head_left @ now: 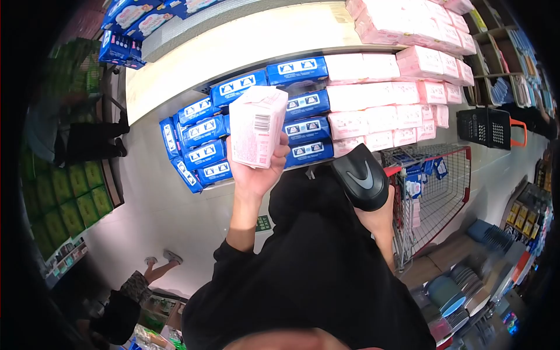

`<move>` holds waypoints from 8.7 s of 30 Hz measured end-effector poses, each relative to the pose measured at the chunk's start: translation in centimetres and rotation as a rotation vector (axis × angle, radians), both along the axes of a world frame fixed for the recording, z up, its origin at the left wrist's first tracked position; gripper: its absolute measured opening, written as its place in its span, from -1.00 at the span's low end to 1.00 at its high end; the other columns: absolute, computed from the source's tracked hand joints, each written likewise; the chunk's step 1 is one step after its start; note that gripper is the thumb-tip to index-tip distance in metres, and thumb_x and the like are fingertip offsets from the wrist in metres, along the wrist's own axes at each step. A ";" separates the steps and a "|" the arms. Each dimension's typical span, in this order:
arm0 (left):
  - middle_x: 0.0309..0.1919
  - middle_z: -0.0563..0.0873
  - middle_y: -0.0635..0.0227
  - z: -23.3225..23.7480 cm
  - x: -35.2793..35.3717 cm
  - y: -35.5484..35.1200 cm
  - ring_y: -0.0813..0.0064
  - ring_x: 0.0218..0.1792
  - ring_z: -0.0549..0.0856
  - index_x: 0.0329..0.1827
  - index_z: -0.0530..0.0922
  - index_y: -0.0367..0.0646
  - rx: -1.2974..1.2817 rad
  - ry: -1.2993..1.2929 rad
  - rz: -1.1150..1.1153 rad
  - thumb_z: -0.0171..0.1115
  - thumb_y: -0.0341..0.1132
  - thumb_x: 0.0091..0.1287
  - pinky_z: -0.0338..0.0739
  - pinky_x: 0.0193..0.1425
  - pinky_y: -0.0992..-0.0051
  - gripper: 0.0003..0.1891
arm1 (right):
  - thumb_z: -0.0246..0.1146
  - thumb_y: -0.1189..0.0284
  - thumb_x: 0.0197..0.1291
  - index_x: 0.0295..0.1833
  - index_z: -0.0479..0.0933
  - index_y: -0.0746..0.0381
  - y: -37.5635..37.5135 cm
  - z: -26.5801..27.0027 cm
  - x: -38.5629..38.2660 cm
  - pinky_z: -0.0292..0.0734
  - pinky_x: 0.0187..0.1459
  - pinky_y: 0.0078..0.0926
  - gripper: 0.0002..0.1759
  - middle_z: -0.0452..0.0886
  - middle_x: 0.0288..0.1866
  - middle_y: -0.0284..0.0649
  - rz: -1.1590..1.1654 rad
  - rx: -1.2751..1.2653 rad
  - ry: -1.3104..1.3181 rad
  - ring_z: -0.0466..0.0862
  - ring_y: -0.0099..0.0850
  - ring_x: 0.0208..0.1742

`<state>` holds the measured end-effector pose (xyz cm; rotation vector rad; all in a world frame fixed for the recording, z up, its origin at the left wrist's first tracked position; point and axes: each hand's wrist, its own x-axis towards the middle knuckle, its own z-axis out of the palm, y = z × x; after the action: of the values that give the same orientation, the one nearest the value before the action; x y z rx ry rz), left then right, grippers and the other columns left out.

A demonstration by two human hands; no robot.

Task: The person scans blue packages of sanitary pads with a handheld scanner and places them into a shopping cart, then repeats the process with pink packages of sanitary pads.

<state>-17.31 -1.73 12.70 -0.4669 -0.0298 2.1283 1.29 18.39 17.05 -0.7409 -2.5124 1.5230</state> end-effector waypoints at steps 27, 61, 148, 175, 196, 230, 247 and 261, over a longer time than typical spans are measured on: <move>0.14 0.66 0.16 -0.7 0.9 -0.1 0.27 -0.03 0.78 0.41 0.33 -0.19 -1.096 0.665 0.146 0.08 0.01 0.47 0.81 -0.37 0.18 -0.41 | 0.38 0.64 -0.21 -0.35 0.59 0.36 -1.5 0.4 0.8 0.58 -0.30 -0.32 -0.79 0.68 -0.41 0.04 0.049 -0.065 -0.001 0.71 0.07 -0.28; 0.10 0.60 0.12 0.1 7.8 17.4 0.39 0.02 0.69 0.25 0.34 -0.19 -0.930 1.273 -0.460 0.42 -0.47 0.21 0.67 -0.02 0.44 -0.43 | 0.48 0.28 -0.15 0.14 0.62 0.20 1.8 -8.8 17.1 0.46 0.25 -0.17 -0.37 0.55 0.22 -0.07 -0.460 0.075 -0.004 0.55 -0.04 0.21; 0.06 0.59 0.18 2.8 0.1 -0.8 0.37 0.10 0.62 0.41 0.22 -0.16 -0.829 1.483 0.222 0.38 -0.50 -0.35 0.49 0.25 0.40 0.04 | 0.41 0.60 -0.19 -0.25 0.60 0.35 -0.9 -6.0 5.2 0.56 -0.18 -0.30 -0.72 0.70 -0.38 -0.10 -0.180 0.124 0.086 0.71 -0.12 -0.32; 0.17 0.52 0.04 1.8 2.6 1.0 0.20 0.14 0.67 0.43 0.23 -0.22 -0.971 1.008 0.307 0.43 -0.28 0.23 0.65 0.12 0.35 -0.25 | 0.41 0.59 -0.22 -0.34 0.58 0.31 -3.5 -3.8 5.5 0.54 -0.15 -0.19 -0.77 0.67 -0.43 -0.11 -0.283 0.052 0.005 0.67 -0.02 -0.34; 0.15 0.61 0.23 1.9 -0.3 -0.7 0.34 0.16 0.64 0.49 0.25 -0.22 -0.729 0.990 0.156 0.20 -0.38 -0.14 0.52 0.30 0.33 -0.08 | 0.41 0.54 -0.25 -0.33 0.56 0.29 -5.4 -3.5 4.5 0.45 -0.06 -0.13 -0.74 0.65 -0.39 -0.07 -0.393 0.094 -0.069 0.62 0.02 -0.25; 0.35 0.51 0.12 1.9 4.6 6.4 0.10 0.30 0.55 0.47 0.32 -0.19 -0.666 0.366 -0.443 0.10 -0.04 0.44 0.44 0.40 0.12 -0.38 | 0.45 0.52 -0.22 -0.04 0.59 0.31 -3.6 -0.1 6.1 0.62 -0.18 -0.29 -0.50 0.68 -0.31 0.04 -0.332 -0.066 0.065 0.68 0.08 -0.18; 0.27 0.48 0.09 1.1 14.0 21.0 0.27 0.26 0.58 0.48 0.09 -0.14 -0.761 1.165 -0.729 0.18 -0.52 0.28 0.57 0.28 0.28 -0.30 | 0.47 0.36 -0.25 -0.11 0.66 0.20 -1.8 -7.2 20.0 0.45 0.23 -0.19 -0.55 0.54 0.15 -0.14 -0.659 0.049 -0.043 0.52 -0.10 0.21; 0.16 0.53 -0.02 -18.6 32.4 38.7 -0.02 0.24 0.55 0.24 0.41 -0.11 0.106 2.400 -0.927 0.42 -0.39 0.10 0.52 0.25 0.17 -0.40 | 0.49 0.14 -0.22 -0.06 0.68 0.09 -0.8 -11.0 22.9 0.55 -0.03 -0.18 -0.48 0.56 -0.01 -0.28 -0.515 0.117 -0.147 0.62 -0.22 -0.04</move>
<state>15.08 36.96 -5.94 1.8211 1.0952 0.6226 24.20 17.54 6.04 -1.3877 -2.2243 1.1687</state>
